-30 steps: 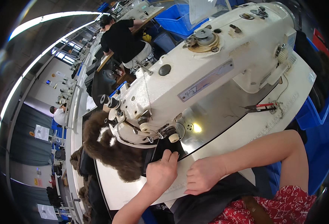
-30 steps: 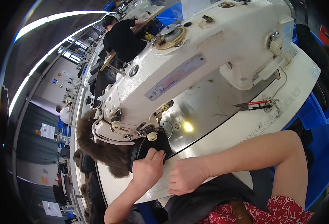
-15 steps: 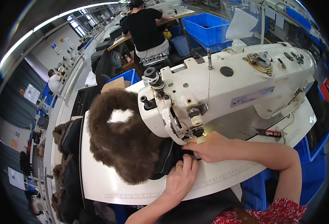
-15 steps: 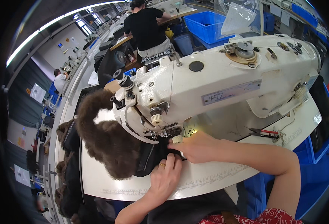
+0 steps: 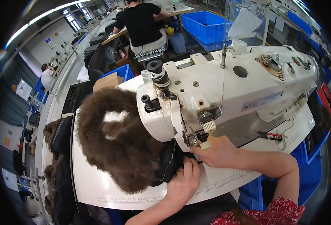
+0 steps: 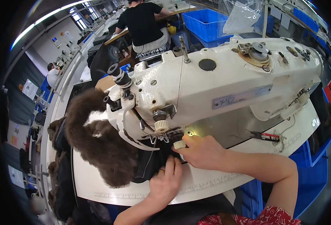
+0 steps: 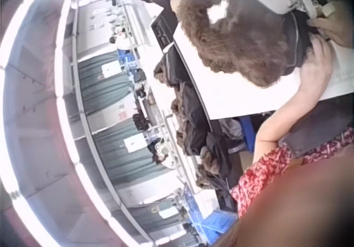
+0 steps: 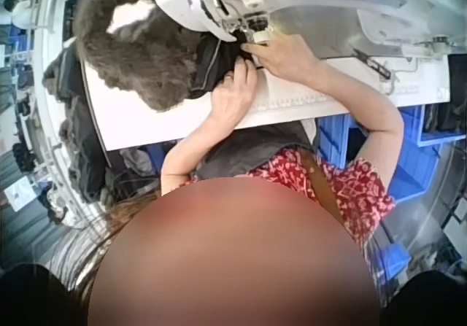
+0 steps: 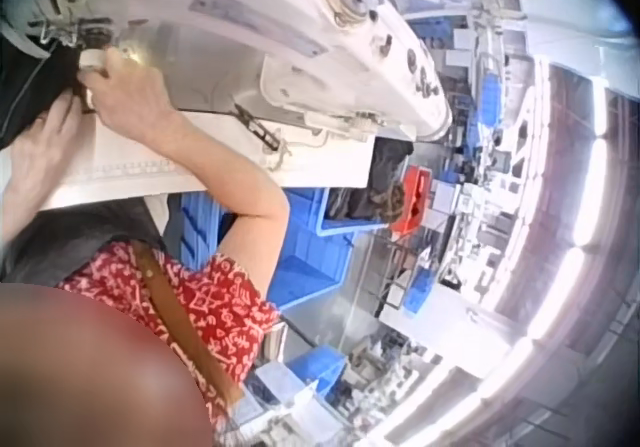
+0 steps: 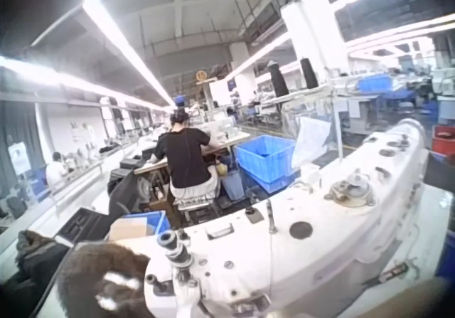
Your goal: The person is sewing a fur and leather hat using an industrial sewing machine.
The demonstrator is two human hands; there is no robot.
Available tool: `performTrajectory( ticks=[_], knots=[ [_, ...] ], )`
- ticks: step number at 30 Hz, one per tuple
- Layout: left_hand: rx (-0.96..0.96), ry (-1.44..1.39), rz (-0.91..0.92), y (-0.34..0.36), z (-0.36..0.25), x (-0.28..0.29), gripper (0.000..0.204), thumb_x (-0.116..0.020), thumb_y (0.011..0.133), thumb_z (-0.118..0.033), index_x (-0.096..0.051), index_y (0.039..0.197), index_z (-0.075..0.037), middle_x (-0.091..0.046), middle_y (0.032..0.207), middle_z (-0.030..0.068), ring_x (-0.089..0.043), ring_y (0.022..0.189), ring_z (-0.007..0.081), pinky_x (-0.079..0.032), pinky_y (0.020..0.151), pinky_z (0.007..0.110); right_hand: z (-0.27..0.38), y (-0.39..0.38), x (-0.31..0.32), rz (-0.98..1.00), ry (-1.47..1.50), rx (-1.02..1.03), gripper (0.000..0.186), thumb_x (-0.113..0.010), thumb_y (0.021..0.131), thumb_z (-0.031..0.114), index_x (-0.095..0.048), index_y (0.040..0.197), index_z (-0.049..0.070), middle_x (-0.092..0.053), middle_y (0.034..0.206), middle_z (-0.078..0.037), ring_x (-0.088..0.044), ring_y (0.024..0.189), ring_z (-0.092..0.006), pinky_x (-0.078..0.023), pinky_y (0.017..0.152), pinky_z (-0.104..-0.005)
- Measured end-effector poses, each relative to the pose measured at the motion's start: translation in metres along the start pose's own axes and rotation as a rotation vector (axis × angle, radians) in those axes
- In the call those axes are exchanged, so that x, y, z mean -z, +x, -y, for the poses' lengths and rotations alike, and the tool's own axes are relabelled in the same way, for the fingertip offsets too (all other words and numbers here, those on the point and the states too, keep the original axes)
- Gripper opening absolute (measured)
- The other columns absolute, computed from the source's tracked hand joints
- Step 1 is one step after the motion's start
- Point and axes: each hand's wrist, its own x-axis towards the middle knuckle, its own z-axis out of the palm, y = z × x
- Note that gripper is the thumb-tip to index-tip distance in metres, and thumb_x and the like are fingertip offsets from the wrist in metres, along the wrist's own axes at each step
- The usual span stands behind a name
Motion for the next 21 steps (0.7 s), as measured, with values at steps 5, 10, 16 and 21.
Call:
performTrajectory(
  ticks=[5, 10, 16, 21],
  knots=[
    [-0.012, 0.02, -0.013, 0.002, -0.001, 0.0, 0.042, -0.065, 0.071, -0.009, -0.069, 0.11, 0.004, -0.071, 0.112, 0.018, -0.063, 0.06, 0.0138, -0.052, 0.048, 0.024, -0.006, -0.003, 0.002, -0.062, 0.089, 0.078, 0.028, -0.073, 0.081, 0.021, -0.076, 0.108, 0.019, -0.053, 0.084, -0.001, -0.063, 0.069, -0.0156, -0.049, 0.047, -0.0312],
    [-0.04, 0.03, -0.003, 0.009, 0.004, -0.001, 0.043, -0.066, 0.069, -0.008, -0.07, 0.11, 0.004, -0.071, 0.109, 0.0172, -0.063, 0.061, 0.0144, -0.052, 0.048, 0.024, -0.011, -0.005, -0.007, -0.097, 0.069, 0.074, 0.019, -0.073, 0.082, 0.021, -0.073, 0.1, 0.017, -0.053, 0.081, 0.0, -0.062, 0.066, -0.0151, -0.048, 0.046, -0.0311],
    [-0.082, 0.093, 0.016, 0.017, 0.017, -0.01, 0.041, -0.062, 0.079, -0.012, -0.071, 0.117, 0.001, -0.071, 0.111, 0.0131, -0.06, 0.058, 0.0091, -0.046, 0.044, 0.021, -0.015, -0.001, -0.012, 0.019, 0.037, 0.033, 0.021, -0.072, 0.082, 0.018, -0.07, 0.102, 0.013, -0.057, 0.078, -0.002, -0.065, 0.064, -0.0175, -0.049, 0.047, -0.0327],
    [-0.076, 0.12, 0.031, 0.024, 0.019, -0.018, 0.037, -0.063, 0.079, -0.01, -0.072, 0.113, 0.0, -0.07, 0.107, 0.0127, -0.061, 0.055, 0.0102, -0.045, 0.041, 0.024, -0.017, 0.002, -0.006, 0.095, 0.043, -0.014, 0.022, -0.071, 0.081, 0.016, -0.069, 0.102, 0.01, -0.062, 0.08, -0.004, -0.069, 0.064, -0.021, -0.051, 0.049, -0.0349]
  ],
)
